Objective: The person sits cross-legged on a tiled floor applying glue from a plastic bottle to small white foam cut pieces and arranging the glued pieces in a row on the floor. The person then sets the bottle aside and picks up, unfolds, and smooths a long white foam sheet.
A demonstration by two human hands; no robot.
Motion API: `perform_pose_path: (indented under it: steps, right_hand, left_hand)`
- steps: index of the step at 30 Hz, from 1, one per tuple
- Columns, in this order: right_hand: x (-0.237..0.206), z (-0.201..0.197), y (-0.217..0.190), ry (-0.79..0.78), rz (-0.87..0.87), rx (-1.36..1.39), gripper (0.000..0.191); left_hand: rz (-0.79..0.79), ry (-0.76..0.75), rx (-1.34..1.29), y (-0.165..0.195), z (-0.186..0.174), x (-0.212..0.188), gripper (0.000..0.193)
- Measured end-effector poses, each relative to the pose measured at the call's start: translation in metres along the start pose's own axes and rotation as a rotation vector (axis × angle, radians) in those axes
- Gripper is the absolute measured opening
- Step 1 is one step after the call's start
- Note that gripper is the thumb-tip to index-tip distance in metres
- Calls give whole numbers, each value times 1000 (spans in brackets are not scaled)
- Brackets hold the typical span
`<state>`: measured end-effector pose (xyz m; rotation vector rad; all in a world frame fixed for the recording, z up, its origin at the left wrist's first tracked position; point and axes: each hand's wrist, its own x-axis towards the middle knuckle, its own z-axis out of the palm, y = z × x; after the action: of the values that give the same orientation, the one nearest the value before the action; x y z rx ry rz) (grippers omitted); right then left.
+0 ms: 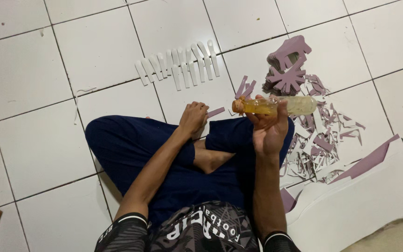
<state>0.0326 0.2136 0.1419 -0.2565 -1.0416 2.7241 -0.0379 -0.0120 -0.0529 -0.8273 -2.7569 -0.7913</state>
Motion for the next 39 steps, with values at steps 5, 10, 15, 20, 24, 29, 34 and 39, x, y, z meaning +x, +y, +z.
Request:
perform_pose_path:
  steps: [5,10,15,20,24,29,34,39]
  right_hand:
    - [-3,-4,-14,37,-6,51,45]
    - [6,-19,-22,143,81,209,52]
    - [14,-16,-17,64,163,418,49]
    - [-4,26,-5,26,10,105,49]
    - [-26,59,1,-125,-367,-359,52]
    - [-39,71,2,-256,-490,-561,51]
    - [-43,75,8,-306,-449,-558,53]
    - [-44,78,11,-326,-478,-616,50]
  left_hand:
    - [89,-51,294,13,24,9,17]
    - [31,94,34,45,-22,4,12]
    - [-197,314,-408,87,-102,-4,18]
    - [-540,256,-863,107,-163,2,29]
    - [-592,213,-1117,113,-186,4,39]
    - [-584,190,-1120,117,-195,-4,36]
    - [-604,191,-1151,121,-196,-8,35]
    - [-510,193,-1185,127,-201,-8,34]
